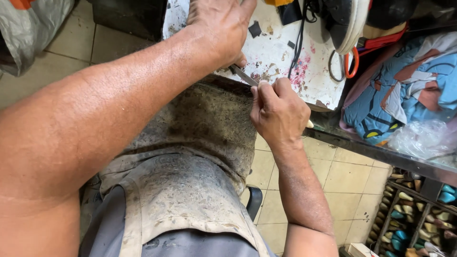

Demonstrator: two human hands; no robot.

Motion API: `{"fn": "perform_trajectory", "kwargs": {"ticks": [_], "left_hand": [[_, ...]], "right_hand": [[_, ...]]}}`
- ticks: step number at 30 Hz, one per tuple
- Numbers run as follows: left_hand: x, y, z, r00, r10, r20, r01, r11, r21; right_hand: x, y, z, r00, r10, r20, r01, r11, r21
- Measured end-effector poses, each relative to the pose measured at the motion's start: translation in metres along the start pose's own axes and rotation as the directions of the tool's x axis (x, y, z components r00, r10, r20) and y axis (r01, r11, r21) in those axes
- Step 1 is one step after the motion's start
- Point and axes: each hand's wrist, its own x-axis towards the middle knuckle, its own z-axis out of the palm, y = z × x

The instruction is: Scraping residue off a workbench surface using a small metal blade

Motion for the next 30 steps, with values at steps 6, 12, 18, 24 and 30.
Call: {"fn": "perform_trajectory", "kwargs": {"ticks": [6,12,18,24,30], "left_hand": [[-0.004,-0.004,0.007,0.989,0.118,-0.085,-0.113,0.992,0.063],[0.005,-0.008,0.020,0.967,0.207,-0.147,-0.190,0.974,0.123],[0.004,-0.009,0.019,0.962,0.224,-0.154,-0.204,0.970,0.131],[-0.003,-0.009,0.010,0.964,0.225,-0.143,-0.217,0.974,0.071],[-0.006,-0.010,0.008,0.958,0.240,-0.157,-0.218,0.965,0.148]], "right_hand": [[0.001,0.003,-0.006,0.997,-0.077,0.008,0.077,0.997,-0.019],[0.009,0.003,-0.005,0.993,-0.114,-0.010,0.113,0.993,-0.040],[0.013,0.007,0.002,0.991,-0.132,-0.012,0.132,0.990,-0.056],[0.006,0.017,0.009,0.987,-0.159,-0.034,0.160,0.987,0.032],[0.004,0.024,0.016,0.976,-0.189,-0.109,0.201,0.973,0.116]]}}
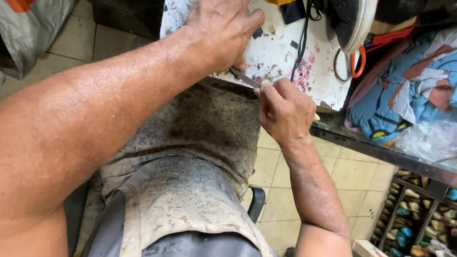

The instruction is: Scraping residue off a workbench surface using a small metal blade

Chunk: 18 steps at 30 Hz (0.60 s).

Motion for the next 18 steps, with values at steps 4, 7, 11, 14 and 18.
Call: {"fn": "perform_trajectory", "kwargs": {"ticks": [4,7,11,14,18], "left_hand": [[-0.001,0.001,0.000,1.000,-0.007,-0.029,0.008,1.000,0.030],[-0.001,0.001,-0.003,0.996,0.013,0.092,-0.009,0.999,-0.052],[0.000,0.003,0.008,0.998,-0.021,-0.054,0.021,1.000,0.005],[-0.001,0.001,-0.001,0.998,-0.052,-0.019,0.053,0.998,0.027],[-0.006,0.002,-0.002,0.995,-0.080,-0.054,0.079,0.997,-0.020]], "right_hand": [[0.004,0.006,0.006,1.000,0.004,-0.010,-0.004,1.000,0.018],[-0.002,0.009,0.005,0.999,0.029,0.019,-0.030,0.997,0.072],[-0.023,0.023,-0.004,0.987,0.049,0.153,-0.067,0.992,0.110],[-0.018,0.025,-0.010,0.983,0.120,0.142,-0.143,0.976,0.164],[-0.009,0.016,0.002,0.981,0.151,0.123,-0.167,0.976,0.137]]}}
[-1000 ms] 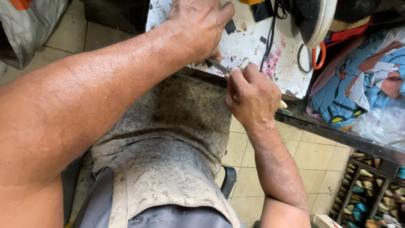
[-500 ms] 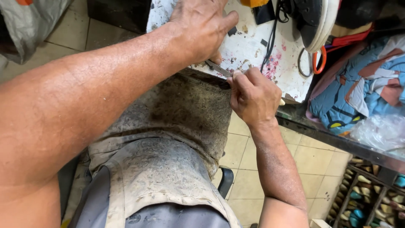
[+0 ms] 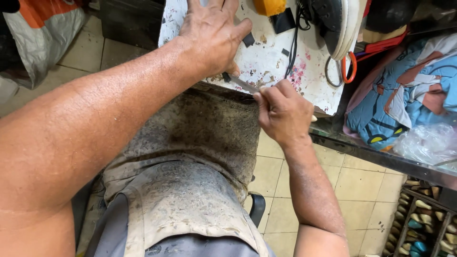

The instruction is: Scraping residue off a workbench surface using a small metal blade

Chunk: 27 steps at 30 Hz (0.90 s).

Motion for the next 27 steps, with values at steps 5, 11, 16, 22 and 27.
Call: {"fn": "perform_trajectory", "kwargs": {"ticks": [5,11,16,22,27], "left_hand": [[0.005,0.001,0.001,0.999,-0.011,0.036,0.012,1.000,-0.024],[0.011,0.002,0.003,0.995,0.018,0.098,-0.027,0.995,0.099],[0.011,0.000,0.020,0.997,0.078,0.029,-0.079,0.997,0.026],[0.009,0.000,0.007,0.995,0.086,0.053,-0.086,0.996,-0.011],[0.008,-0.001,0.014,0.993,0.103,0.051,-0.100,0.993,-0.066]], "right_hand": [[0.002,-0.021,-0.001,0.999,0.043,-0.017,-0.044,0.998,-0.052],[0.004,-0.043,-0.002,0.990,0.132,0.052,-0.123,0.981,-0.151],[-0.004,-0.050,0.003,0.995,0.099,-0.022,-0.102,0.977,-0.189],[-0.006,-0.050,0.005,0.993,0.122,-0.001,-0.120,0.976,-0.180],[0.003,-0.054,0.005,0.989,0.146,0.002,-0.143,0.969,-0.203]]}}
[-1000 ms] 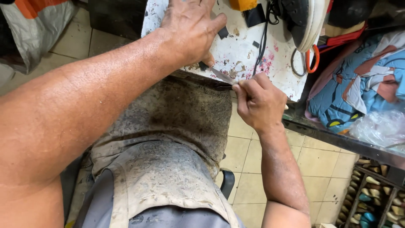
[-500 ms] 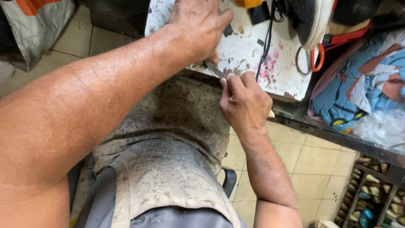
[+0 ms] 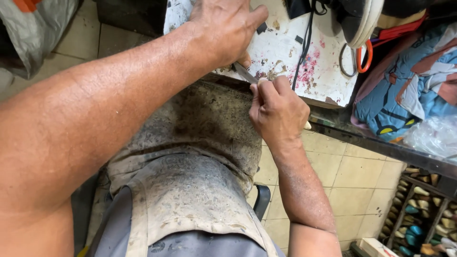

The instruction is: Scraping residue off a workbench surface using a small metal blade

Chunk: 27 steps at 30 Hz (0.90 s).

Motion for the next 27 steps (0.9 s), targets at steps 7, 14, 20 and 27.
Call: {"fn": "perform_trajectory", "kwargs": {"ticks": [7,14,20,27], "left_hand": [[0.002,-0.001,0.008,0.999,0.025,-0.035,-0.025,1.000,-0.010],[-0.006,0.001,-0.011,0.996,-0.012,0.083,0.012,1.000,0.011],[-0.004,0.000,-0.010,0.994,-0.031,0.109,0.029,0.999,0.021],[-0.006,0.006,-0.023,0.978,-0.037,0.203,0.035,0.999,0.013]], "right_hand": [[-0.005,-0.003,0.000,1.000,0.018,-0.011,-0.018,1.000,-0.017],[-0.007,-0.002,0.005,1.000,0.006,-0.015,-0.006,1.000,0.028],[-0.004,-0.003,-0.001,1.000,-0.002,-0.008,0.002,0.999,0.055],[-0.009,-0.001,-0.002,0.998,0.031,0.063,-0.034,0.998,0.049]]}}
